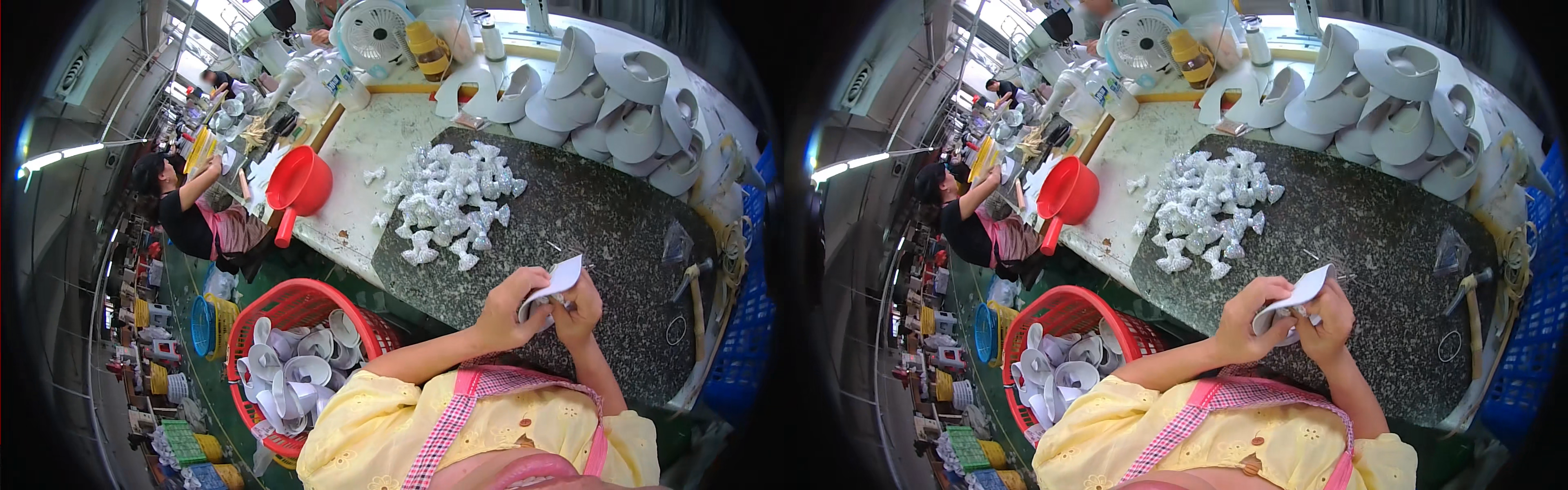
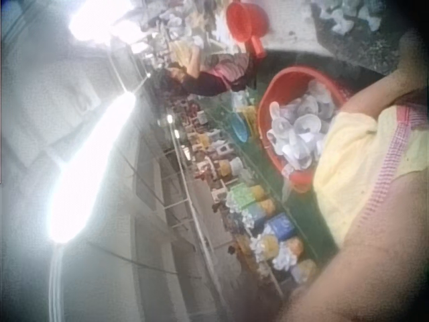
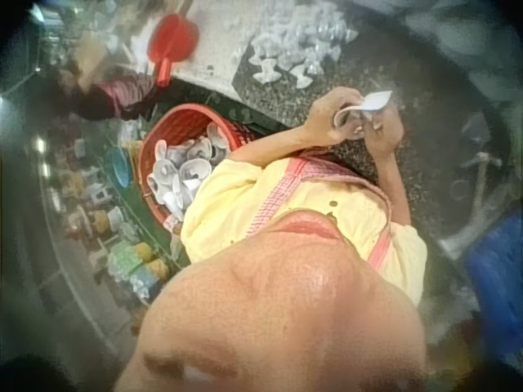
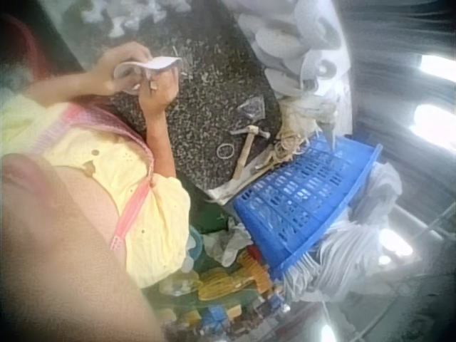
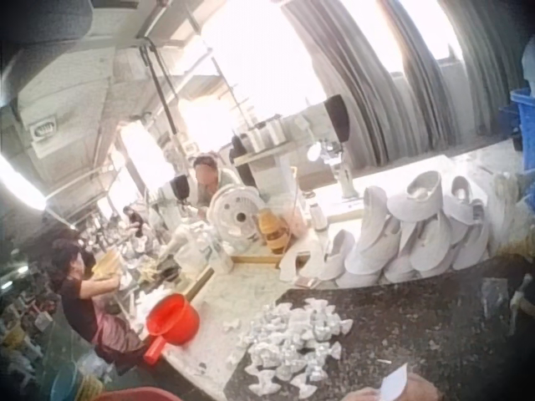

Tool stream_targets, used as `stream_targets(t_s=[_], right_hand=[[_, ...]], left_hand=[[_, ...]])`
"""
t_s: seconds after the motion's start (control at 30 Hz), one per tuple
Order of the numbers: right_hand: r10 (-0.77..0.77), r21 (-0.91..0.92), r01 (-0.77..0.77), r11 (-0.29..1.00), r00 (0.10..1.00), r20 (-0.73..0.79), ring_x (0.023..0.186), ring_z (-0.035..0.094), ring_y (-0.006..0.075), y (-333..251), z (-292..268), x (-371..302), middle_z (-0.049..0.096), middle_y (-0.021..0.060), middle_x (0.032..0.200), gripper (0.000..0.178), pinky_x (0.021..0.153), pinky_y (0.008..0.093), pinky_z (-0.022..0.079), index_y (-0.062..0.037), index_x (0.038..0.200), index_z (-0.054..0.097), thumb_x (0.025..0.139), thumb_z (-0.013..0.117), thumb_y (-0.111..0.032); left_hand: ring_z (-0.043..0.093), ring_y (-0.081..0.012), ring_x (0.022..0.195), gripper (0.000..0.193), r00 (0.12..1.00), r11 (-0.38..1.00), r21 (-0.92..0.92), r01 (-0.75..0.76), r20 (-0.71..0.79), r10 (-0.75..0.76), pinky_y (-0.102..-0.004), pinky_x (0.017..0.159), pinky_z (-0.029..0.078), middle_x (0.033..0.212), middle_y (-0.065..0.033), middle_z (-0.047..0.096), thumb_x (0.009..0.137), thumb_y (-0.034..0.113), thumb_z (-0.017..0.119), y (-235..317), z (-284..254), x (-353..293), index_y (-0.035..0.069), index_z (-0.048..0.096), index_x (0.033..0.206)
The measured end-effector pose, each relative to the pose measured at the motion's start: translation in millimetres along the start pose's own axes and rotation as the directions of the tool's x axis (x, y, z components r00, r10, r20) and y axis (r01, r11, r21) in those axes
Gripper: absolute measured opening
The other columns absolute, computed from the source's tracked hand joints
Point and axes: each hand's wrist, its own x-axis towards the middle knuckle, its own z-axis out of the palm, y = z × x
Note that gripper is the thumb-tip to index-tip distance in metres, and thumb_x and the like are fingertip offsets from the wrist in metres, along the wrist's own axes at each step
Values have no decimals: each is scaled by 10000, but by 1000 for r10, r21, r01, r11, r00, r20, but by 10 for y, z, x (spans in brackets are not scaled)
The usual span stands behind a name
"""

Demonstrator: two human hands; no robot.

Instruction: The person inserts pins into decorative bows and fastens the bows onto shoe uppers by hand. Afterward, the person unwraps a packaged snack.

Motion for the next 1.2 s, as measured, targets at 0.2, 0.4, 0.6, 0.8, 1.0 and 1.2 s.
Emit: stream_targets(t_s=[0.2,0.4,0.6,0.8,1.0,1.2], right_hand=[[-15,-6,15,1000,1000,11,605,542,277,-37,-17,-9,553,126,696,192,523,330,421,-41,667,439,596,602,33],[-84,1,84,996,993,78,620,554,243,-35,-93,103,589,104,734,230,522,314,430,-47,699,444,583,608,66],[-138,29,135,990,983,120,612,547,247,-44,-67,90,588,107,751,220,524,317,434,-47,701,438,596,605,52],[-117,69,111,991,990,80,609,542,253,-28,-52,67,582,113,744,208,522,327,436,-41,702,440,600,603,38],[-131,36,129,991,988,81,612,545,254,-27,-38,105,583,111,725,204,520,326,435,-43,684,439,595,603,41],[-179,0,180,984,981,78,633,555,260,19,-65,169,591,98,736,202,536,324,450,-34,671,452,563,610,32]], left_hand=[[574,-216,803,321,995,990,93,-104,5,104,-281,679,456,964,-161,536,670,-1,632,40,27,5,9,503,964],[498,-57,811,345,935,856,-389,340,42,-353,-212,702,409,897,-3,543,704,95,674,38,34,18,32,507,999],[500,-60,824,375,911,832,-383,401,75,-405,-213,712,407,908,-6,539,711,78,666,81,2,-38,27,496,1041],[492,-99,934,380,938,847,-423,323,24,-346,-236,792,404,1028,-54,500,722,-18,621,157,87,-120,24,482,1072],[505,-124,932,373,976,923,-335,187,-41,-213,-240,792,412,1043,-79,490,712,-35,609,123,95,-71,15,481,1059],[511,-65,843,358,924,881,-280,381,73,-377,-218,735,416,936,-8,552,733,64,663,93,7,31,32,513,1057]])
